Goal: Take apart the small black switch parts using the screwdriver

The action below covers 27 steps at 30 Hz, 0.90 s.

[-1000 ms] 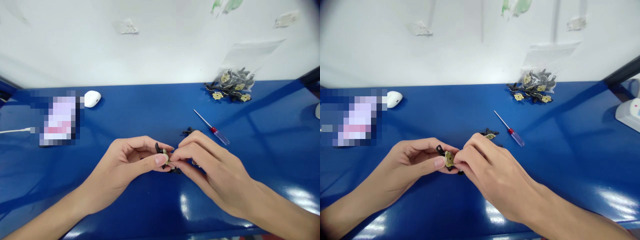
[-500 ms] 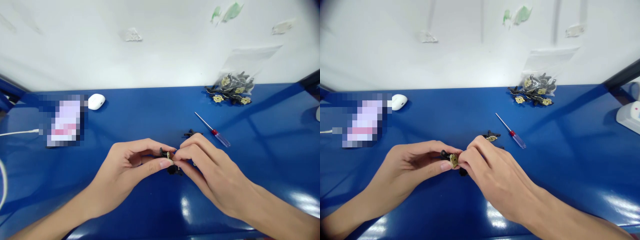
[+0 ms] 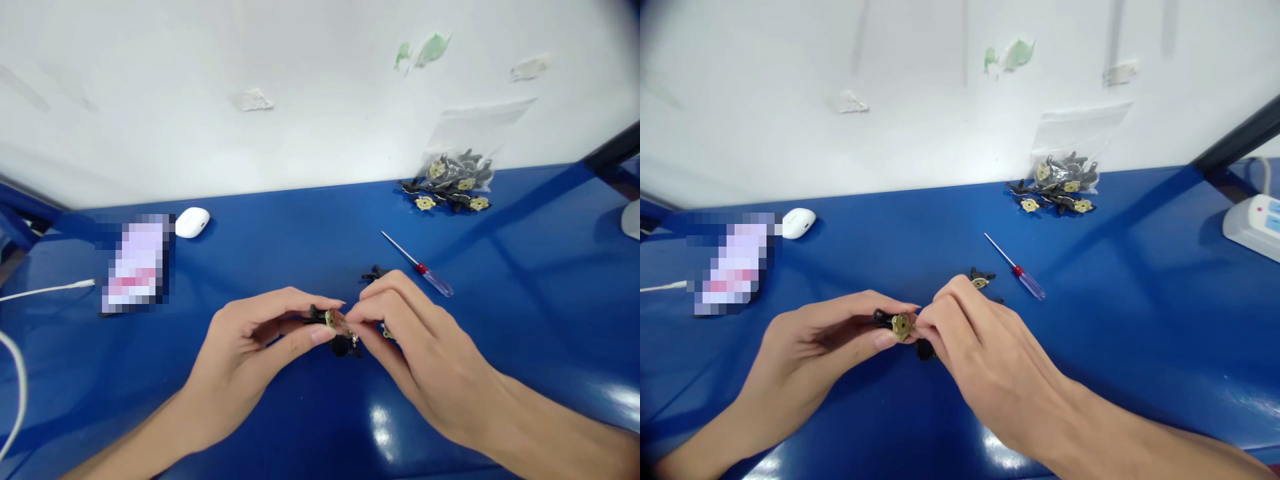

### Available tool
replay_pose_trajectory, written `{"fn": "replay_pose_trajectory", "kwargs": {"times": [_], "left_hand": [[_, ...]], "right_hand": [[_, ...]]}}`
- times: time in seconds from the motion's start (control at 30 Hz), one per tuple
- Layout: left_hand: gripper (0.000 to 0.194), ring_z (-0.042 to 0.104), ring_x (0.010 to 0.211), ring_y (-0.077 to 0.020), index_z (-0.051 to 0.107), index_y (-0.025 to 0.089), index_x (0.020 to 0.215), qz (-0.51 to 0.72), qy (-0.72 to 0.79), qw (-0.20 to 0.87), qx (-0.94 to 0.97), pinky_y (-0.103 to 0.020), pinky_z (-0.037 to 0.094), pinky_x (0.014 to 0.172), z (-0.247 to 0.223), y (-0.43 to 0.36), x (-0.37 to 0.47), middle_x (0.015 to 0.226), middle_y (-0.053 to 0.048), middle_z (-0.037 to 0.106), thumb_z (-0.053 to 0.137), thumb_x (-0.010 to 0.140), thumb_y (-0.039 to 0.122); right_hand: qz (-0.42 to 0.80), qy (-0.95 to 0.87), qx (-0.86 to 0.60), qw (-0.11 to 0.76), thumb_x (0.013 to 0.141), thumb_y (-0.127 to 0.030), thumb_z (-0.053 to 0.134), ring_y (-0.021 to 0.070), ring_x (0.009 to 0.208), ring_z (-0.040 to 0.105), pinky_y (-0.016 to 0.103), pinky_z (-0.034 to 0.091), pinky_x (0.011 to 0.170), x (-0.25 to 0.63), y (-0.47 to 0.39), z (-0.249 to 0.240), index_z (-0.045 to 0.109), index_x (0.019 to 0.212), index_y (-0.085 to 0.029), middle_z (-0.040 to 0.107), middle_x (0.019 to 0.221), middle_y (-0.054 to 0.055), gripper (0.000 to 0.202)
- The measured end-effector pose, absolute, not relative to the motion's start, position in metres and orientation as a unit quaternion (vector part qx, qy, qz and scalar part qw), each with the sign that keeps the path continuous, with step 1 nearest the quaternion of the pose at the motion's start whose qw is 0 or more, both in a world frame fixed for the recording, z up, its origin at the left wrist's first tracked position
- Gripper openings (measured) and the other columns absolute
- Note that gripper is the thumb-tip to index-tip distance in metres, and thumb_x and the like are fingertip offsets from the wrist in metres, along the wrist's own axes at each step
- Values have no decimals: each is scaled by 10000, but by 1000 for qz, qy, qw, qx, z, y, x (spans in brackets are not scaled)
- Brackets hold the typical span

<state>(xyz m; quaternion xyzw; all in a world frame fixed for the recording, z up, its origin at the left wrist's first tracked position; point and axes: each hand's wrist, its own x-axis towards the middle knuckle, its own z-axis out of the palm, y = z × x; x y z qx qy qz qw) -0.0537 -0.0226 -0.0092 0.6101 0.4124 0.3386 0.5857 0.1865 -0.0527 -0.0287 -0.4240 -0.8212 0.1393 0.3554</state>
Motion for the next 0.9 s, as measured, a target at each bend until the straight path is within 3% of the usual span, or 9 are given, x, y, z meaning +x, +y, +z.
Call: {"fn": "replay_pose_trajectory", "kwargs": {"times": [0.1, 0.3, 0.57, 0.73, 0.9], "left_hand": [[141, 903, 957, -180, 948, 285, 1140, 332, 417, 632, 562, -164, 704, 897, -12, -18, -53, 1016, -26, 934, 894, 1026, 223], [121, 905, 928, -194, 949, 245, 1144, 346, 429, 649, 524, -205, 731, 887, -15, -12, -54, 989, -66, 932, 908, 1034, 274], [141, 909, 909, -206, 949, 228, 1122, 358, 450, 634, 517, -229, 746, 870, -18, -11, -57, 1046, -80, 927, 928, 1022, 325], [151, 908, 885, -196, 944, 227, 1121, 361, 453, 635, 511, -213, 744, 852, -17, -9, -56, 1045, -69, 926, 935, 1015, 335], [142, 912, 892, -197, 943, 219, 1104, 361, 450, 638, 509, -207, 743, 866, -16, -10, -58, 1067, -68, 927, 941, 1008, 324]], "right_hand": [[137, -802, -439, 381, 1168, -100, 543, 166, 795, 723, 290, 546, 600, 191, -49, -26, 626, 1071, -213, 707, 986, 54, 170], [225, -746, -455, 431, 1117, -98, 644, 153, 915, 796, 277, 612, 718, 198, -52, -22, 617, 1087, -269, 800, 1099, 10, 176], [274, -729, -462, 425, 1042, -35, 725, 112, 826, 758, 270, 583, 688, 199, -49, -19, 740, 1027, -279, 837, 1024, -51, 245], [229, -758, -457, 405, 1074, -62, 751, 96, 775, 710, 256, 561, 657, 201, -45, -20, 809, 1225, -266, 811, 1042, -25, 260], [188, -786, -437, 396, 1070, -33, 759, 104, 809, 745, 249, 548, 641, 202, -41, -21, 808, 1102, -217, 845, 1036, 3, 193]]}}
